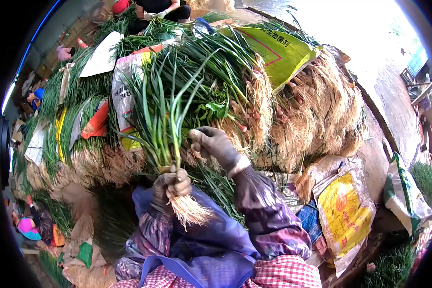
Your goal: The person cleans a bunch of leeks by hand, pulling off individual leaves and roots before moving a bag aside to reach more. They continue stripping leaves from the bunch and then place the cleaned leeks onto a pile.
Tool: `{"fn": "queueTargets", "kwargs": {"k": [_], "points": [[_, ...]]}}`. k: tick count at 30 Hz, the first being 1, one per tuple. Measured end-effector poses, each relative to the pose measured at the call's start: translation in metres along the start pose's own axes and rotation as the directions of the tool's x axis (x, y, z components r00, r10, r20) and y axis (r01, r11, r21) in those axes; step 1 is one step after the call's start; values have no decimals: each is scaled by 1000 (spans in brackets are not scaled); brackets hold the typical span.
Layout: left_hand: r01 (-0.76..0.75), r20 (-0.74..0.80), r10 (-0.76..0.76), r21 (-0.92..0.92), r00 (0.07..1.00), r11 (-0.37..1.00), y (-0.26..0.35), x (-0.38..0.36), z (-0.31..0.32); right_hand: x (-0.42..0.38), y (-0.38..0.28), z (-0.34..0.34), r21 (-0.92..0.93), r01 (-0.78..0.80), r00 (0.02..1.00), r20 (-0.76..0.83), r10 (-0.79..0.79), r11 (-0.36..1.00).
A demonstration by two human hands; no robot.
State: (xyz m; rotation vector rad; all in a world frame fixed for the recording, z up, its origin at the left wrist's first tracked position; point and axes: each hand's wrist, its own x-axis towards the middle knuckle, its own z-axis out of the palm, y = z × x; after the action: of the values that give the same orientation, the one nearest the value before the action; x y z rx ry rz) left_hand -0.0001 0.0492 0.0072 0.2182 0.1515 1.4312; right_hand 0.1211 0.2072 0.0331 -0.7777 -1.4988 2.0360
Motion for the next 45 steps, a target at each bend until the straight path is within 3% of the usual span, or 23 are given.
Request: {"fn": "queueTargets", "kwargs": {"k": [2, 5, 10, 12, 13, 15, 16, 18, 20, 23, 25, 26, 27, 28, 29, 31, 33, 34, 36, 37, 39, 42, 45], "points": [[-30, -97, 28, -20, 995, 999, -10, -4, -6, 8, -2, 15, 18, -47, 991, 127, 44, 999], [-127, -207, 131, 28, 970, 991, -9, -9, -12, -4, 10, 47, 111, 73, 989, -136, -58, 991], [-255, -272, 308, 213, 912, 943, 14, -13, -17, -71, 43, 9, 181, -101, 994, -23, 107, 978], [-285, -186, 318, 186, 930, 940, 23, -16, -6, -71, 39, -25, -305, -252, 952, 91, 291, 918], [-241, -116, 270, 213, 956, 947, 30, -17, -7, -64, 37, -48, -783, -1, 918, 246, 311, 622], [-256, 5, 260, 196, 966, 947, 33, -15, -12, -26, 28, -79, -993, 115, 981, 118, 153, 30], [-215, 71, 207, 131, 976, 968, 32, -9, -3, -4, 18, -89, -993, -119, 985, -118, -128, -2], [-219, 10, 221, 187, 975, 958, 19, 1, -4, 17, -41, -80, -992, -98, 725, -130, -677, 85], [-226, -169, 271, 242, 948, 943, 0, 7, 5, 68, -36, -114, -990, -125, 810, -66, -583, -61], [-65, -281, 182, 378, 942, 923, 3, 6, -5, 56, -59, -64, -969, -223, 841, -247, -481, 108], [-71, -311, 191, 361, 931, 930, -3, 12, 7, 23, -54, -39, -770, 188, 945, -28, -327, 610], [-52, -340, 211, 422, 916, 905, -6, 16, 21, 17, -34, -27, -442, 204, 978, 61, -197, 874], [39, -423, 164, 431, 891, 902, -7, 13, -15, 7, -22, -13, -432, 202, 977, 155, -148, 879], [21, -403, 169, 427, 899, 904, -12, 9, -15, -22, -42, 12, -452, -121, 986, 50, 160, 884], [2, -383, 176, 422, 907, 906, -19, 7, -12, -38, -53, 22, -487, -206, 962, 59, 267, 849], [9, -338, 160, 447, 927, 894, -20, -3, -23, -35, 12, -5, -574, 230, 953, 296, -63, 786], [-74, -288, 241, 491, 927, 868, -15, -12, 6, -37, 15, -25, -818, 460, 885, 391, -251, 345], [-115, -207, 243, 489, 948, 864, -7, -14, 14, -31, -15, -17, -987, 139, 986, 146, -77, -81], [-212, -193, 312, 412, 930, 886, 3, -14, 27, 5, -8, -58, -974, 214, 648, 83, -757, 76], [-215, -173, 300, 390, 938, 896, 8, -13, 25, 24, -20, -70, -961, 132, 680, -90, -727, 243], [-313, -105, 363, 328, 926, 891, 7, -7, 39, 62, -35, -89, -965, -226, 771, -262, -580, 135], [-149, -53, 156, 121, 986, 981, 7, 1, 13, 71, -50, -81, -961, -189, 846, -264, -464, 201], [-135, -291, 212, 263, 933, 955, -7, -9, -3, 32, -54, -49, -492, 154, 942, -189, -277, 857]]}}
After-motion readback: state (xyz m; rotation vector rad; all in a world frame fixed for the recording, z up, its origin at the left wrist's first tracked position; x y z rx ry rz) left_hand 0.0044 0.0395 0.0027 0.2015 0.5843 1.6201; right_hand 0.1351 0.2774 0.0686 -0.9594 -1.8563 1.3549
